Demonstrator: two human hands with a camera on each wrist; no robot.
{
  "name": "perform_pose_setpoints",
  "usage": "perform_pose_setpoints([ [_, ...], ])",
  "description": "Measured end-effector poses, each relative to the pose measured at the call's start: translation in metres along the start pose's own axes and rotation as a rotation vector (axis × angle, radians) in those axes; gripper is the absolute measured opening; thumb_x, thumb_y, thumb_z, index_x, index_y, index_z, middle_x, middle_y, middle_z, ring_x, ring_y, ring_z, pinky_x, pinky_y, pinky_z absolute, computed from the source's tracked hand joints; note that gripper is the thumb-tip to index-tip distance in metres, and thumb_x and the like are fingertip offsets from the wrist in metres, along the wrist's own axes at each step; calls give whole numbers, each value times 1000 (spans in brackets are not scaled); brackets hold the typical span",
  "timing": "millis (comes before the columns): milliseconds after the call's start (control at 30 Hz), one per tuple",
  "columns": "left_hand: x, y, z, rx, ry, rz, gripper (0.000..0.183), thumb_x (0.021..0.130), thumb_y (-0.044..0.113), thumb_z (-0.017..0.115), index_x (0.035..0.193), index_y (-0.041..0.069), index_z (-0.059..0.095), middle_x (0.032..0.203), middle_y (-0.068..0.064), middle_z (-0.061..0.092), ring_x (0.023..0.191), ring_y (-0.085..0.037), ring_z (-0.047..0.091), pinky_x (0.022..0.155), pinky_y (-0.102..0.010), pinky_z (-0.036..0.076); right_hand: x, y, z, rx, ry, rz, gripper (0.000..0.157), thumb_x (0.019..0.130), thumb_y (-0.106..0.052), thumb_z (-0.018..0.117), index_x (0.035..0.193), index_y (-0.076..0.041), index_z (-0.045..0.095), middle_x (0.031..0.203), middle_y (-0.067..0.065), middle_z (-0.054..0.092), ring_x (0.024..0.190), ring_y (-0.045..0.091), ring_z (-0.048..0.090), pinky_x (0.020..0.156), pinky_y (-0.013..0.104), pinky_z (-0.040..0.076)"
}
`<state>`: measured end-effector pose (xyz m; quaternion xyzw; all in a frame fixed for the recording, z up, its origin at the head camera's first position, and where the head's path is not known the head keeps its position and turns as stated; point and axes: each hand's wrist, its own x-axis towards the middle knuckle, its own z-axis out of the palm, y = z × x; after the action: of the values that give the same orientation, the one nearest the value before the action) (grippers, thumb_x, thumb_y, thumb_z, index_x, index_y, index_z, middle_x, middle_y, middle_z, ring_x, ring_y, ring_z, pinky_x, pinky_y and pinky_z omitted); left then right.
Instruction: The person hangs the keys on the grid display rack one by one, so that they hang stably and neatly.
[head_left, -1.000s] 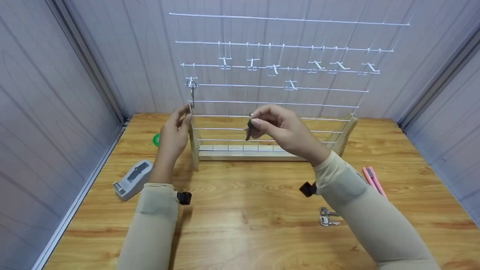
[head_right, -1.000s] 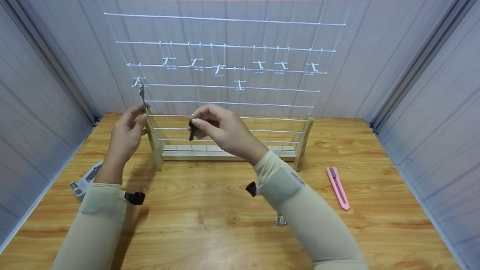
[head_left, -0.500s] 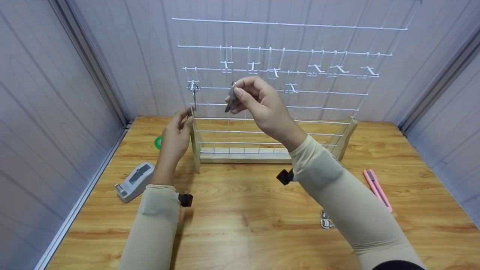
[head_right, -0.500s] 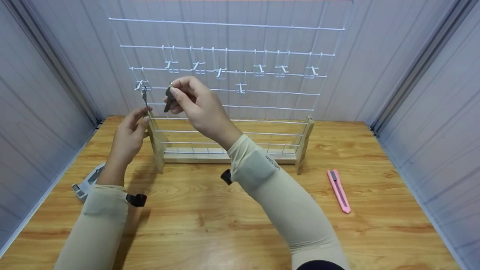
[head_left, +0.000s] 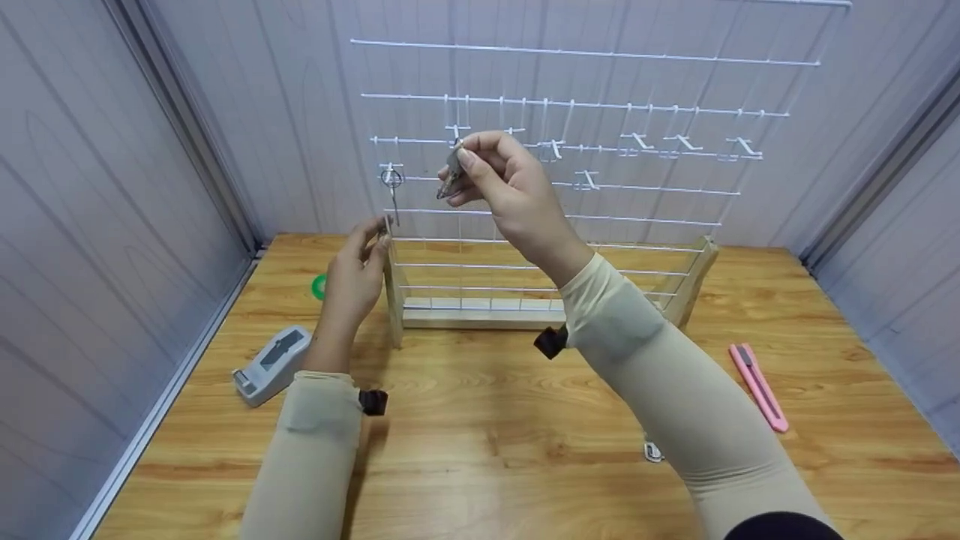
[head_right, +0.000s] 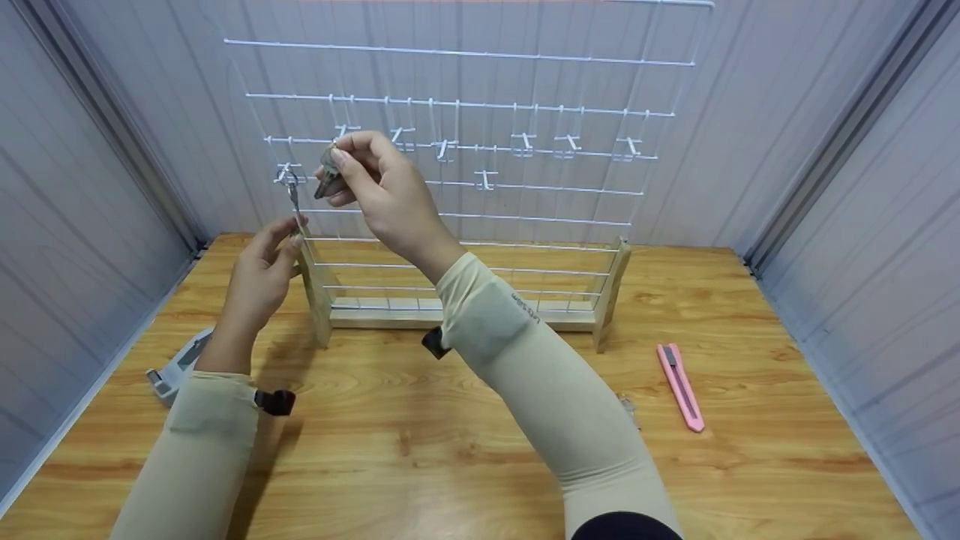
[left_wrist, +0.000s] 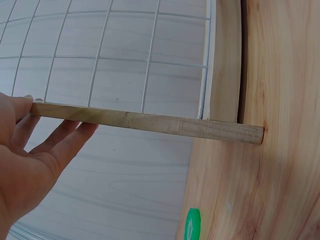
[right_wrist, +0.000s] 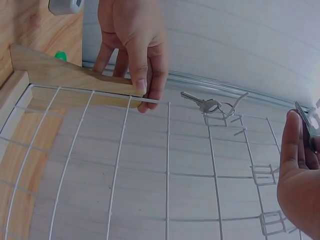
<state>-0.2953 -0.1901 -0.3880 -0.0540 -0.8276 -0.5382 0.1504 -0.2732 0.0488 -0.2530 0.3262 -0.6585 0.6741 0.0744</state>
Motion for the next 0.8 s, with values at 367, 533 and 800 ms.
perform_pose_setpoints([
  [367, 1, 1, 0, -13, -5, -11, 42, 115, 19, 51, 157, 16, 53, 168, -9, 49, 151, -40, 52, 118, -51, 55, 5, 5, 5, 56, 54, 36, 11, 113, -8, 50, 121, -2, 56, 104, 12, 74, 87, 20, 74, 82, 33, 69],
  [533, 1, 0, 0, -10, -6, -10, 42, 115, 21, 51, 157, 17, 52, 168, -9, 48, 151, -40, 52, 120, -51, 54, 6, 11, 9, 139, 71, 75, 14, 115, -9, 45, 125, -2, 52, 102, 10, 72, 84, 20, 74, 80, 31, 69],
  [800, 0, -1, -1, -7, -10, -10, 44, 115, 27, 51, 158, 16, 51, 168, -8, 48, 152, -40, 52, 119, -52, 55, 9, 18, 13, 247, 89, 129, 11, 115, -8, 42, 120, -2, 52, 97, 9, 71, 80, 19, 73, 74, 28, 68],
])
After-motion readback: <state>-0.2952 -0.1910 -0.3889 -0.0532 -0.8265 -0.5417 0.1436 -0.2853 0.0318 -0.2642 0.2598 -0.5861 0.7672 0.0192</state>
